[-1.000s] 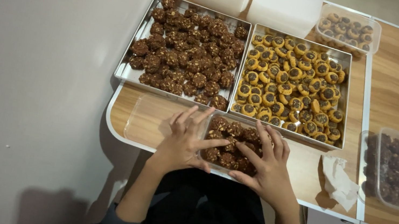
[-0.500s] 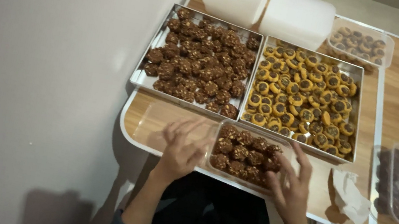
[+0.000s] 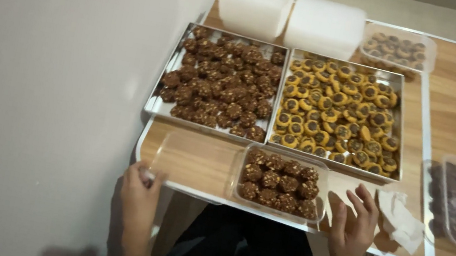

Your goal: A person is seen packing different types of cookies from large trays into smaller plastic containers, wiping the containers with a tissue, and then sealing them with lids.

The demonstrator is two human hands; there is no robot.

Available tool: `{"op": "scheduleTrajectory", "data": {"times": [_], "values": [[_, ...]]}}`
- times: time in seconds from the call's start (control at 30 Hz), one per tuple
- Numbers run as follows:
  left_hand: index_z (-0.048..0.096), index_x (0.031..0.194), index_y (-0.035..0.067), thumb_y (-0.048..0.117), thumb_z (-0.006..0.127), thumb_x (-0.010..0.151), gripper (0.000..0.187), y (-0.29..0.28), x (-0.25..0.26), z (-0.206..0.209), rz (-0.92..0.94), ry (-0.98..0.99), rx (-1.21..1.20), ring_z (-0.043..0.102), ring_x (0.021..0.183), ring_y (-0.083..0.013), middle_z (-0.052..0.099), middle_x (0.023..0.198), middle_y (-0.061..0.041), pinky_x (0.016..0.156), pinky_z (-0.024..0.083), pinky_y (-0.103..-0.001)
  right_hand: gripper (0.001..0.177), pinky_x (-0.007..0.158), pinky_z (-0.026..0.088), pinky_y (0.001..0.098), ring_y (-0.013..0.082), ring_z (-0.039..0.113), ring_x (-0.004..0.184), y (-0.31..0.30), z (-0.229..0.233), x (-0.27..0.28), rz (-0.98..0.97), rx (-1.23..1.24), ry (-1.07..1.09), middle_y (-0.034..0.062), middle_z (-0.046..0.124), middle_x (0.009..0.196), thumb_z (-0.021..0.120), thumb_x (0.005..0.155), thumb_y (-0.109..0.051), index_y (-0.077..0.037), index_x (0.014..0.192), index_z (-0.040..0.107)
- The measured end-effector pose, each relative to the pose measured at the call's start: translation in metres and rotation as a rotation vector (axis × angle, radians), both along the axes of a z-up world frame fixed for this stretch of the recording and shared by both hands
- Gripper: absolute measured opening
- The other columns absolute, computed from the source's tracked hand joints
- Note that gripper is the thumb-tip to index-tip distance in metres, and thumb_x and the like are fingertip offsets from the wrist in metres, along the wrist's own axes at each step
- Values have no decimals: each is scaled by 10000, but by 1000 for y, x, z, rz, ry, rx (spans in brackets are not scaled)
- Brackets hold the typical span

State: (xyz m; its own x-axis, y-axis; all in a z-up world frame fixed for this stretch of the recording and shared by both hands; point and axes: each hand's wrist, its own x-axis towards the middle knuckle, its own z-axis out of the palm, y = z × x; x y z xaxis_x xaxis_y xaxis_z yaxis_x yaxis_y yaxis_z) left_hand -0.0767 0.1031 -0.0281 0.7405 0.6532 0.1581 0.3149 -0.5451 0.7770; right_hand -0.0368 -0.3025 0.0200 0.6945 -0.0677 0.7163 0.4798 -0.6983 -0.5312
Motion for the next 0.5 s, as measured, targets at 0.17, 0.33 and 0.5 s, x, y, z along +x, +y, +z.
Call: {"op": "scheduleTrajectory", "data": {"times": [0.17,0.33,0.5], "values": [[630,1229,134,203,781,831,431,21,-8,-3,12,39,-309,658,711,-176,663,777,-19,723,493,-294,312,1142,445,574,453,492,1368,-34,-16,-16,-339,-129,-41,289,501,1452,671,1047,-27,85,1328,593],[574,1383,30,102,677,929,471,40,-23,-30,-130,-162,-649,593,621,-132,631,749,-56,604,488,-231,376,991,451,544,448,617,1160,-77,-15,-24,-673,-423,-144,267,624,1404,772,1016,-79,75,1334,642],[593,1220,-35,138,610,1003,277,56,-42,-40,-190,-250,-766,651,573,-305,652,723,-281,532,478,-294,553,1002,424,556,385,560,1299,-93,-18,-29,-727,-559,240,130,613,1520,675,969,-528,-125,1342,742]]}}
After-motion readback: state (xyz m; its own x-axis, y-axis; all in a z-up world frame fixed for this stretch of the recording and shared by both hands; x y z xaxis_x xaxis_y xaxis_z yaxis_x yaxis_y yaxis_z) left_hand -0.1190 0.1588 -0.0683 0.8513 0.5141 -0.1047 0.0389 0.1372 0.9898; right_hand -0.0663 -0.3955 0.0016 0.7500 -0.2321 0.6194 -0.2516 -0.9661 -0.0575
